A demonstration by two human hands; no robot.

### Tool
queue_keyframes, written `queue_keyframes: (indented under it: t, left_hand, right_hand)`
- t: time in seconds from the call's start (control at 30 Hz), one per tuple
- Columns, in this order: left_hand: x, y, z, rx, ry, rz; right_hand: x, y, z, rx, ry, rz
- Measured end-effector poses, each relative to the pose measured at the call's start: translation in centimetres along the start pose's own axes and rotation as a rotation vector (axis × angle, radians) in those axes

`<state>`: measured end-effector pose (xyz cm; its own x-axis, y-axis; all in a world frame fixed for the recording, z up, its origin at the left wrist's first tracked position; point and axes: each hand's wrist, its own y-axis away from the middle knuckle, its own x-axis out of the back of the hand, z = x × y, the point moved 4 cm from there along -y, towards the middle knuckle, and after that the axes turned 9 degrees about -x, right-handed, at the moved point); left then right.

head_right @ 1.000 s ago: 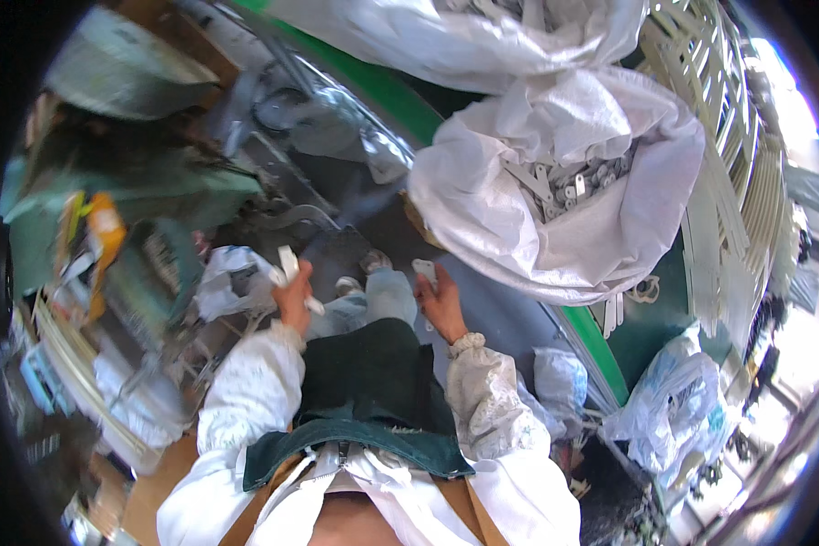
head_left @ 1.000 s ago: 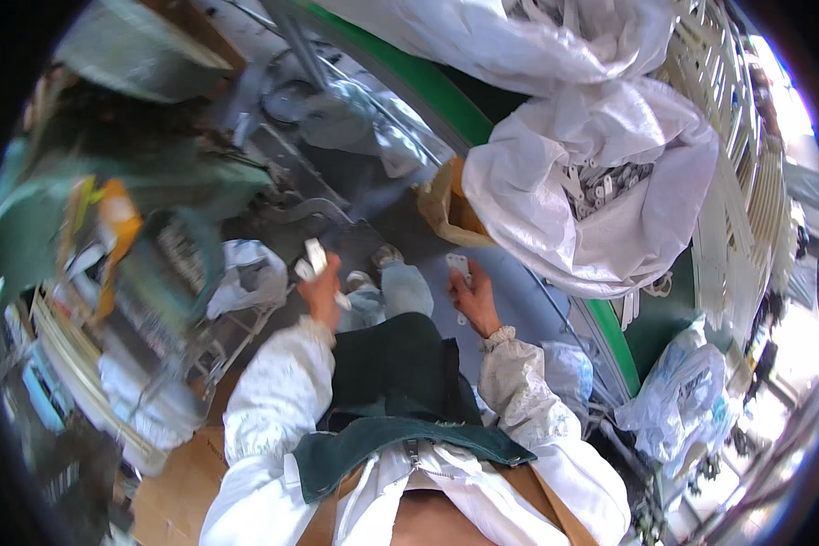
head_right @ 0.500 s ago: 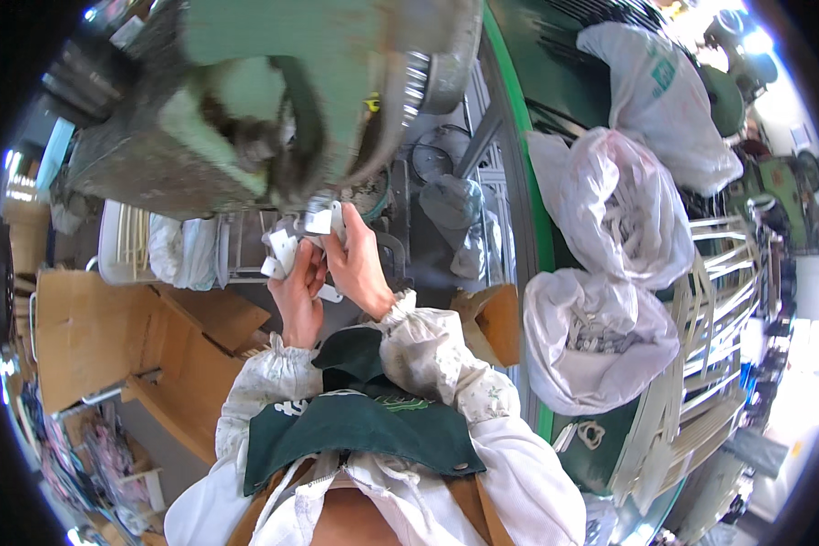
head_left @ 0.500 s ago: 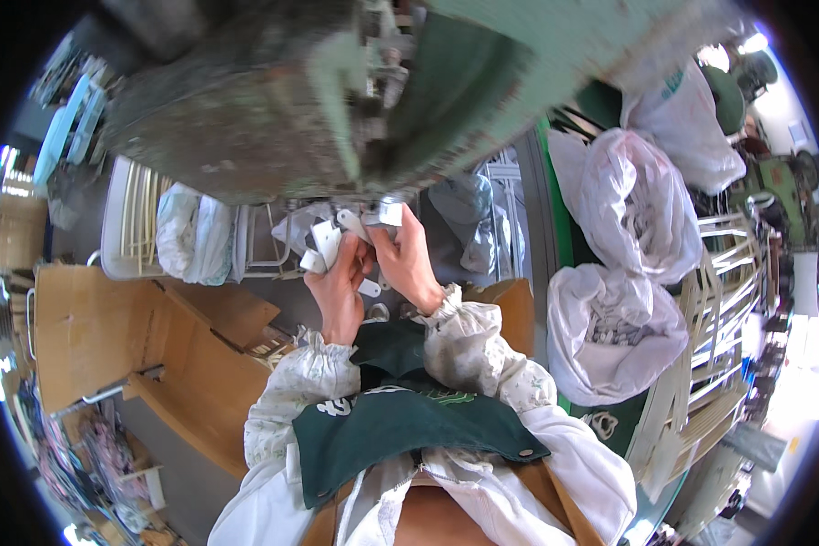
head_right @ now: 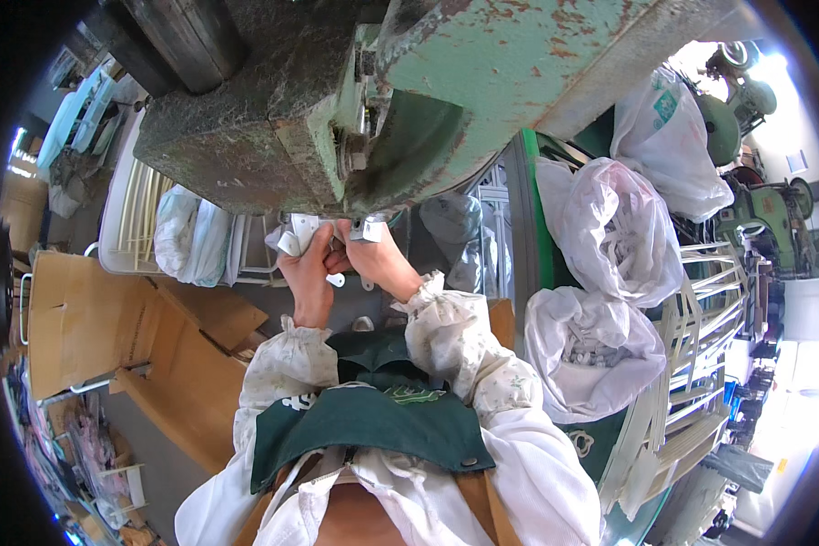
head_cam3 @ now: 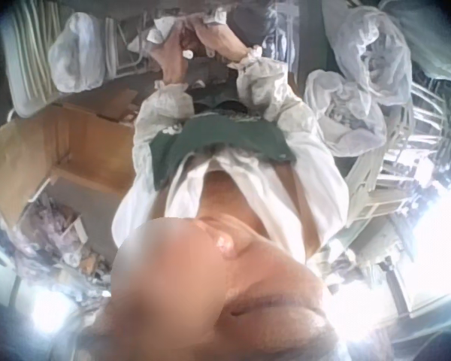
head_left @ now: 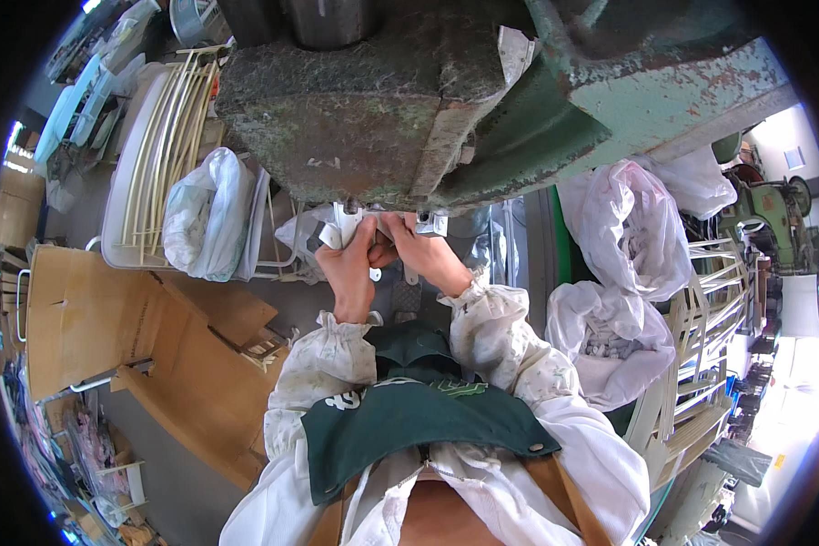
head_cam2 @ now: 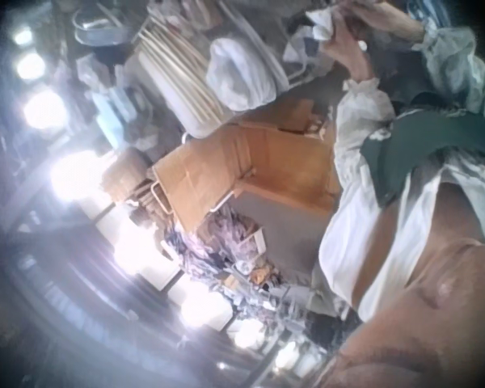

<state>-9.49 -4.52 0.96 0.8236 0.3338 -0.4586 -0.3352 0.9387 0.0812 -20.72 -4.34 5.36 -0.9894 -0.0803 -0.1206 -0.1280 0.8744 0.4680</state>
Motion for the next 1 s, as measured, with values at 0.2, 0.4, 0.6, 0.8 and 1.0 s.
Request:
queue_keyframes:
  t: [0.2, 0.4, 0.6, 0.8, 1.0]
  left_hand:
    - [2.1, -0.6, -0.7, 0.207, -0.019, -0.004]
    - [4.2, 0.6, -1.4, 0.354, 0.347, -0.3]
    - [6.5, 2.1, 1.2, 0.345, 0.135, -0.267]
    - [7.4, 1.8, 1.9, 0.33, 0.142, -0.403]
    - [6.2, 1.4, 1.5, 0.418, 0.28, -0.429]
  right_hand:
    - [9.7, -5.0, 4.4, 0.269, 0.356, 0.311]
    - [8.6, -12.1, 7.5, 0.338, 0.395, 0.266]
    - [5.8, -14.8, 6.6, 0.357, 0.43, 0.297]
    - [5.6, -15.5, 6.2, 0.357, 0.431, 0.321]
    - [5.9, -15.2, 6.2, 0.355, 0.429, 0.343]
